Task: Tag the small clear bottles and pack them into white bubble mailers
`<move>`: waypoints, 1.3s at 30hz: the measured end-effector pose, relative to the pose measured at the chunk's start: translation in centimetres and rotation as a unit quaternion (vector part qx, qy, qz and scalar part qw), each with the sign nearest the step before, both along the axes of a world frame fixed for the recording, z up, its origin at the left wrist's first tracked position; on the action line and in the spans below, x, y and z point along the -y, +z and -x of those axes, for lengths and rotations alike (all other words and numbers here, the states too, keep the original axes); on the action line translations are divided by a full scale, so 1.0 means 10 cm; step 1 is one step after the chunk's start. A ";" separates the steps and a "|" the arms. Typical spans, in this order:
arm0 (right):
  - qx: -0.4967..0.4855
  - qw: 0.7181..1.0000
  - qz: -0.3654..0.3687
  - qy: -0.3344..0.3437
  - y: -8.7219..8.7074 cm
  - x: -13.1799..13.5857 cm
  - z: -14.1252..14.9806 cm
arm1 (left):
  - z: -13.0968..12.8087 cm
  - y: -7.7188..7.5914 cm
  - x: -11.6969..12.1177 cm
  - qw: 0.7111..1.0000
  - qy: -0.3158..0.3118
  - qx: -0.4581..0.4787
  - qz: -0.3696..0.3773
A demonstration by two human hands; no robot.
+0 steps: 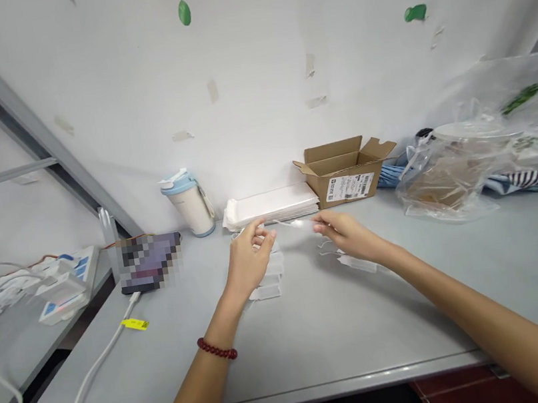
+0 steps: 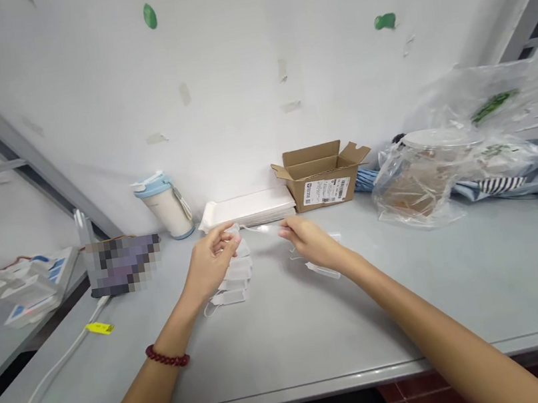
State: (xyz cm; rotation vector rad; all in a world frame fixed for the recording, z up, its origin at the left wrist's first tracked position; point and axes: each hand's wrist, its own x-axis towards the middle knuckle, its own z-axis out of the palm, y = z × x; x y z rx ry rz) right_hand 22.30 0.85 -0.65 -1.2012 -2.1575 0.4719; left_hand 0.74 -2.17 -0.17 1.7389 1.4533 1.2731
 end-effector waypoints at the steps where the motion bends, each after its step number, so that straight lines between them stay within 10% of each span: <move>1: -0.014 1.000 0.011 0.014 0.00 0.04 0.03 | 0.00 0.01 0.00 1.000 -0.007 0.011 0.005; 17: -0.101 0.993 0.061 -0.001 -0.04 0.14 0.13 | 0.02 0.08 0.02 0.944 -0.084 0.278 0.157; 39: -0.107 0.992 0.066 0.000 0.01 0.17 0.14 | 0.01 0.05 0.00 0.936 -0.079 0.303 0.159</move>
